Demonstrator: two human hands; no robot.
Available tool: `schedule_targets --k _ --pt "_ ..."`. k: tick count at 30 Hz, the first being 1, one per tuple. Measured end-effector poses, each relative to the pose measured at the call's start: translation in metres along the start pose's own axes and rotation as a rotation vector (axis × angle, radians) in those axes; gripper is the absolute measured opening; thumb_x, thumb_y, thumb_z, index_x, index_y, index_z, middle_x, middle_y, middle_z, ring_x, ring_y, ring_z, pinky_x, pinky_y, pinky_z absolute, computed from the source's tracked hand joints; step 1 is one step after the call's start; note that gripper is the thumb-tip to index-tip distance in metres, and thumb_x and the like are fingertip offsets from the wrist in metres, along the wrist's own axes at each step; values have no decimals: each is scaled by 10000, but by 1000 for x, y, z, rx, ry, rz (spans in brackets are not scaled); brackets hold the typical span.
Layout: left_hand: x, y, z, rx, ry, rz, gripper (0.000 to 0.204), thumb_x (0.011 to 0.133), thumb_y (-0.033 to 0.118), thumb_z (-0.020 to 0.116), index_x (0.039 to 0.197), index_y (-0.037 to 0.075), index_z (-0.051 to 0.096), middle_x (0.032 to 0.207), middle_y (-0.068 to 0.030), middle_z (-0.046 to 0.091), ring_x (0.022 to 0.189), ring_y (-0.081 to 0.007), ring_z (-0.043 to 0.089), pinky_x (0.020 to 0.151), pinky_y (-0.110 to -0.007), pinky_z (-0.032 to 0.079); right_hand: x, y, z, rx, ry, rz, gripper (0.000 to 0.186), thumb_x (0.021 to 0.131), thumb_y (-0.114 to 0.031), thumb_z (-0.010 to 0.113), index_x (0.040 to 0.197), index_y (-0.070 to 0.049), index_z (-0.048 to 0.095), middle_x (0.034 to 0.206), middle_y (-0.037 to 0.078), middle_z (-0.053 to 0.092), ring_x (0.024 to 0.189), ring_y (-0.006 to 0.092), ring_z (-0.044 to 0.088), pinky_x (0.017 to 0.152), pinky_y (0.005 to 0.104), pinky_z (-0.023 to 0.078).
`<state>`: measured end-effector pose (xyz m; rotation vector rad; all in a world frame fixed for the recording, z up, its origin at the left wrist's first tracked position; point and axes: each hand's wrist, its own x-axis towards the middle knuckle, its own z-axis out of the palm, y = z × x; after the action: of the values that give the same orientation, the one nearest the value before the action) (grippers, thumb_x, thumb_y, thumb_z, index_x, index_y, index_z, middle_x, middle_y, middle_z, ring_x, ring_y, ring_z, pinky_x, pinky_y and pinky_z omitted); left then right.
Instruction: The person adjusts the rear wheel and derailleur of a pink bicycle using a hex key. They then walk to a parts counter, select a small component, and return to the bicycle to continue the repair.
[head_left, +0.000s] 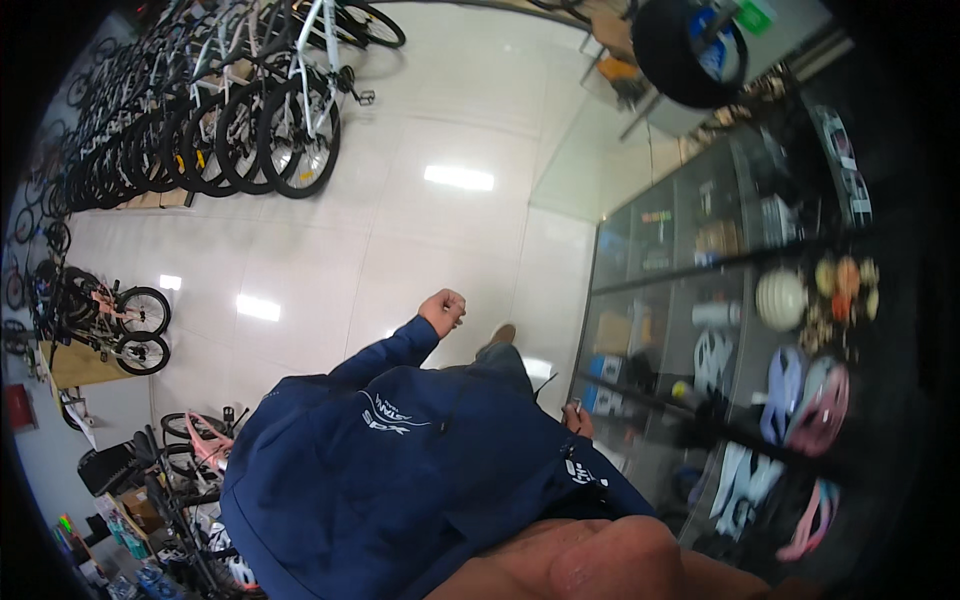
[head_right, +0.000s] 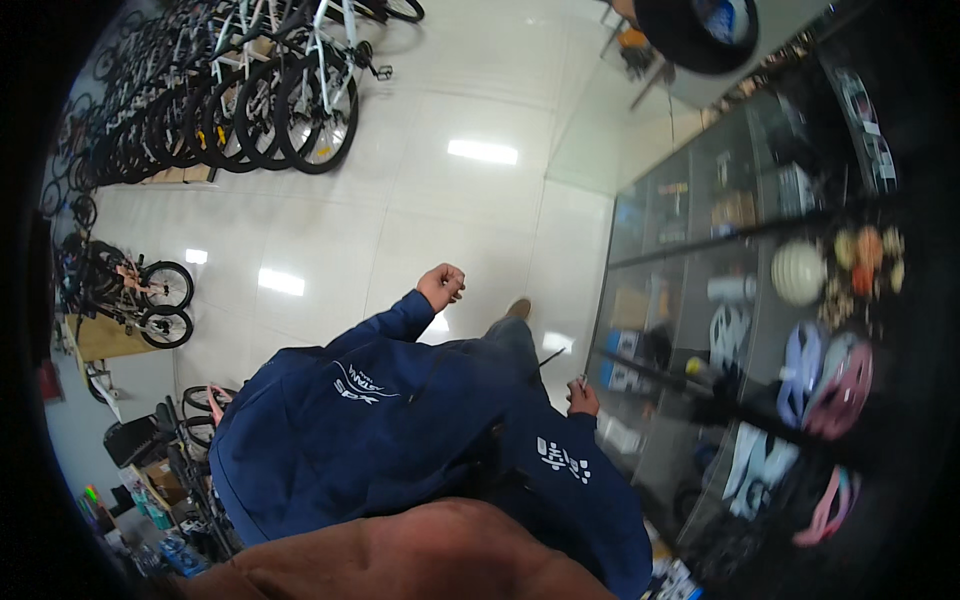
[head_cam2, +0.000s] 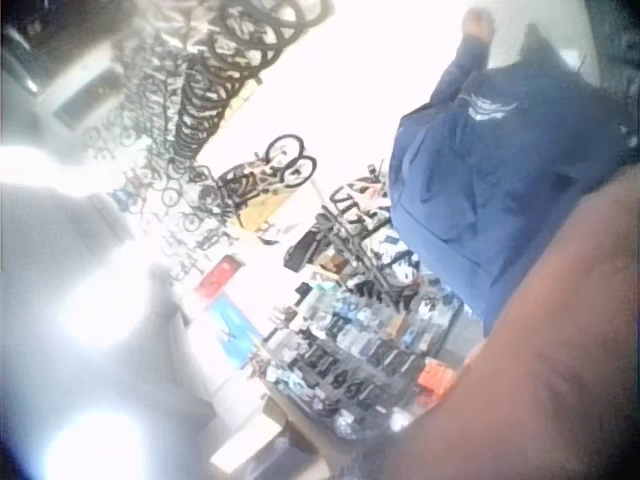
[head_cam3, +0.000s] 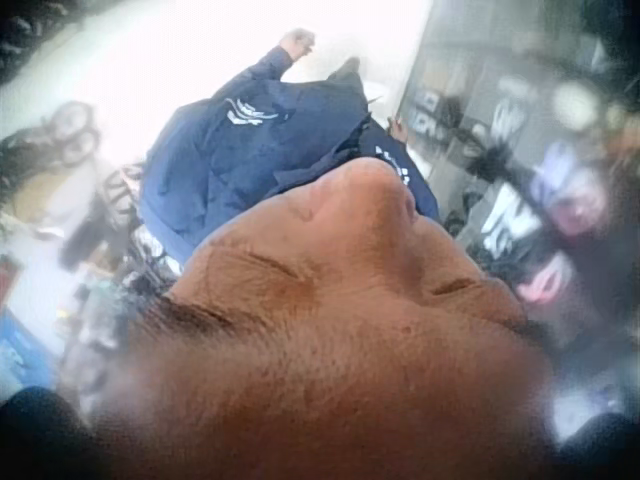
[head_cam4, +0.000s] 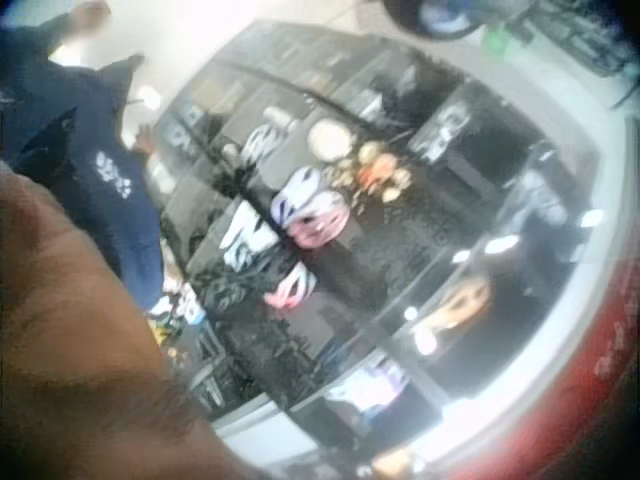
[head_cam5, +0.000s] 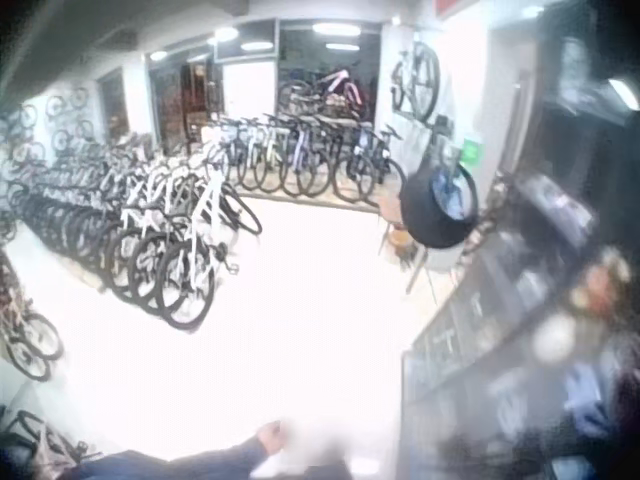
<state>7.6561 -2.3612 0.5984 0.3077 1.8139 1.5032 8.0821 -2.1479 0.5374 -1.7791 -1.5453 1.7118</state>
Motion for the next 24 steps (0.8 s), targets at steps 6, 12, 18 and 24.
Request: schedule_targets --k 6,12,18,24 --pt "189 50 -29 -14 327 145 174 992 196 669 1107 73 628 931 -26 660 777 -128 656 629 -314 580 218 -188 91 -236 141 -204 414 877 -414 827 829 -33 671 696 47 686 647 132 615 622 302 498" --pt "353 187 -108 -105 506 142 183 1002 201 666 1124 68 636 928 -24 652 793 -117 636 680 -297 566 378 -509 365 -541 -189 -674 533 848 -486 816 768 1 615 670 103 607 633 183 545 636 384 488" --pt "541 257 -186 -303 587 169 186 995 179 663 1117 40 643 937 -24 656 800 -99 624 690 -279 547 423 -772 663 -282 -666 -876 452 969 -411 702 751 -28 602 631 11 549 607 103 488 559 306 406" --pt "756 360 -321 -322 463 199 198 990 177 677 1143 57 641 944 -10 651 831 -99 625 694 -270 545 495 -879 800 -479 -719 -731 435 952 -428 698 792 -26 651 647 25 602 621 116 539 602 303 455"
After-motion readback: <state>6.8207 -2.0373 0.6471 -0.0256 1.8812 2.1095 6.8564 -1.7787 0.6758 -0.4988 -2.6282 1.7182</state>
